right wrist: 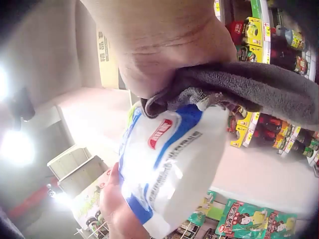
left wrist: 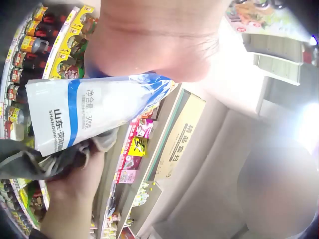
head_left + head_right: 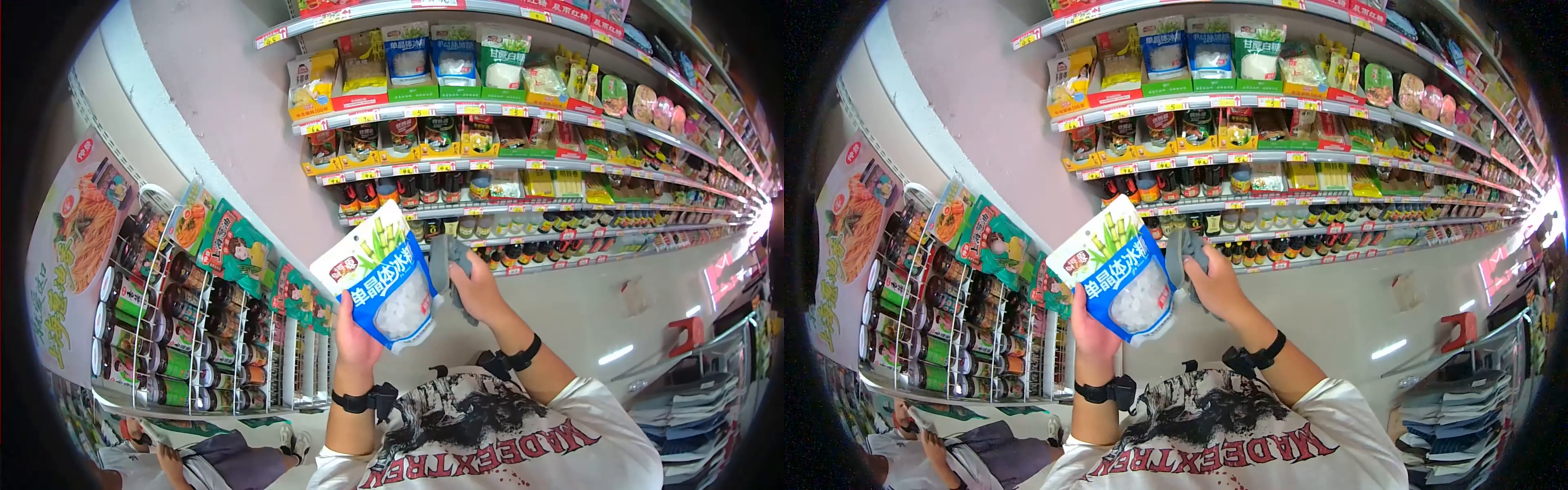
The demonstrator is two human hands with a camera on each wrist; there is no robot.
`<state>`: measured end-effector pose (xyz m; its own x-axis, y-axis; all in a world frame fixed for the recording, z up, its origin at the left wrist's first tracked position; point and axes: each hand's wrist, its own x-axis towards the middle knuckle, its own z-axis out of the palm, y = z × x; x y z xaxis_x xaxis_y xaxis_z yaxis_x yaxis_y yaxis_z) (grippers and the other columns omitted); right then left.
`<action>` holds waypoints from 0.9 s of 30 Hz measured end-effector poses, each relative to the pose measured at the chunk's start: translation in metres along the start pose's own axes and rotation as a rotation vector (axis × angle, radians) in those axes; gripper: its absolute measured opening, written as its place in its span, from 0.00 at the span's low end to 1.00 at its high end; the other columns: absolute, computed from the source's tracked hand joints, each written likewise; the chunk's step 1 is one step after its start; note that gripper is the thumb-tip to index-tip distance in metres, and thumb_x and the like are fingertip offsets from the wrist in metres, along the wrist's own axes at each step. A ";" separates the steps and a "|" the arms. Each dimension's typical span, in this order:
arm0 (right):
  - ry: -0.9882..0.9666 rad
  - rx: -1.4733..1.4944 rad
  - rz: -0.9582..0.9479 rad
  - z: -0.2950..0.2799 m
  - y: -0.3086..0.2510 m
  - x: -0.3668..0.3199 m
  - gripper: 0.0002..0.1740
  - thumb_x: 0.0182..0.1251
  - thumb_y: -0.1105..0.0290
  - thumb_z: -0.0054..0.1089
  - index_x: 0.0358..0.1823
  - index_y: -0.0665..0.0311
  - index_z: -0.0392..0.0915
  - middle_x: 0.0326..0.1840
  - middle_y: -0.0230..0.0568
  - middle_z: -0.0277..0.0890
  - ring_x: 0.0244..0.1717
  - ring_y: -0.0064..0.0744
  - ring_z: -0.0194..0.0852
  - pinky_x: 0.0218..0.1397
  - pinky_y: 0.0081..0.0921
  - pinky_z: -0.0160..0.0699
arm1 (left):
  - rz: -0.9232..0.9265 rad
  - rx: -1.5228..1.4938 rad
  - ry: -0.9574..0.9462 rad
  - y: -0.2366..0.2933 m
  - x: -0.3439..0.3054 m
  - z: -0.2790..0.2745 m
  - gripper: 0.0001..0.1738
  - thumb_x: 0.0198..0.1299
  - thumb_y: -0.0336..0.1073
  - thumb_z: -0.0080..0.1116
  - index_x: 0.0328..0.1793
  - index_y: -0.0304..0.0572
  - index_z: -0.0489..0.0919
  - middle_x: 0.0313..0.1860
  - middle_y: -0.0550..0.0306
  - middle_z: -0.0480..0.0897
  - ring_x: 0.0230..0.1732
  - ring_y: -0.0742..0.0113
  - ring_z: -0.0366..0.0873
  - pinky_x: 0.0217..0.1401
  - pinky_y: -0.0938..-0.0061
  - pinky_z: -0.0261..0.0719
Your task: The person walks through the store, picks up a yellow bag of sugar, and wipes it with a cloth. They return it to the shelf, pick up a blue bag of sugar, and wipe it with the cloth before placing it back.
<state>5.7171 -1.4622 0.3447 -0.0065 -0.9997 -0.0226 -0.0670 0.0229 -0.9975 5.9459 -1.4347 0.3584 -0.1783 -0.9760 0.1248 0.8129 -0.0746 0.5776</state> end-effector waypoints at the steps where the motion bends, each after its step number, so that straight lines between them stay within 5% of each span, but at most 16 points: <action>1: 0.061 0.046 -0.129 0.001 -0.002 0.001 0.22 0.74 0.69 0.55 0.66 0.66 0.73 0.51 0.40 0.77 0.53 0.27 0.75 0.59 0.29 0.75 | -0.022 0.110 0.051 -0.004 0.003 0.001 0.34 0.83 0.54 0.33 0.79 0.32 0.63 0.75 0.44 0.73 0.74 0.52 0.72 0.79 0.56 0.66; 3: 0.183 0.143 -0.388 0.008 -0.008 0.005 0.24 0.69 0.70 0.58 0.66 0.64 0.74 0.55 0.43 0.76 0.54 0.33 0.76 0.57 0.31 0.75 | -0.066 0.334 0.155 -0.015 0.009 0.002 0.34 0.83 0.54 0.31 0.77 0.31 0.66 0.73 0.45 0.75 0.71 0.55 0.75 0.77 0.60 0.69; 6: 0.177 -0.343 -0.688 0.019 -0.046 -0.002 0.32 0.58 0.70 0.64 0.67 0.59 0.75 0.61 0.49 0.71 0.59 0.48 0.73 0.59 0.38 0.73 | -0.106 0.794 0.060 -0.041 0.017 -0.008 0.34 0.84 0.54 0.30 0.73 0.30 0.72 0.69 0.46 0.78 0.68 0.60 0.77 0.75 0.68 0.69; 9: 0.093 -0.609 -0.816 0.043 -0.051 -0.009 0.38 0.51 0.68 0.68 0.69 0.54 0.75 0.62 0.53 0.68 0.64 0.58 0.66 0.65 0.46 0.67 | -0.035 0.492 0.032 -0.055 0.023 0.014 0.32 0.83 0.55 0.36 0.79 0.38 0.65 0.74 0.50 0.72 0.74 0.60 0.71 0.78 0.64 0.68; 14: -0.004 -0.498 -0.780 0.053 -0.039 -0.008 0.39 0.49 0.68 0.69 0.69 0.53 0.76 0.61 0.50 0.69 0.64 0.57 0.65 0.68 0.48 0.63 | -0.038 0.485 0.028 -0.052 0.021 -0.011 0.33 0.80 0.58 0.42 0.80 0.45 0.63 0.75 0.53 0.71 0.75 0.60 0.70 0.77 0.62 0.71; 27: 0.046 -0.295 -0.798 0.070 -0.008 -0.014 0.36 0.53 0.69 0.60 0.69 0.62 0.75 0.64 0.54 0.68 0.67 0.60 0.64 0.76 0.50 0.57 | -0.010 0.598 0.060 -0.040 0.016 0.001 0.26 0.79 0.48 0.47 0.73 0.38 0.72 0.67 0.55 0.78 0.65 0.68 0.76 0.67 0.69 0.77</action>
<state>5.7872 -1.4488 0.3482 0.1133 -0.7160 0.6889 -0.3261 -0.6817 -0.6549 5.9103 -1.4470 0.3379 -0.1387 -0.9870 0.0810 0.3549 0.0268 0.9345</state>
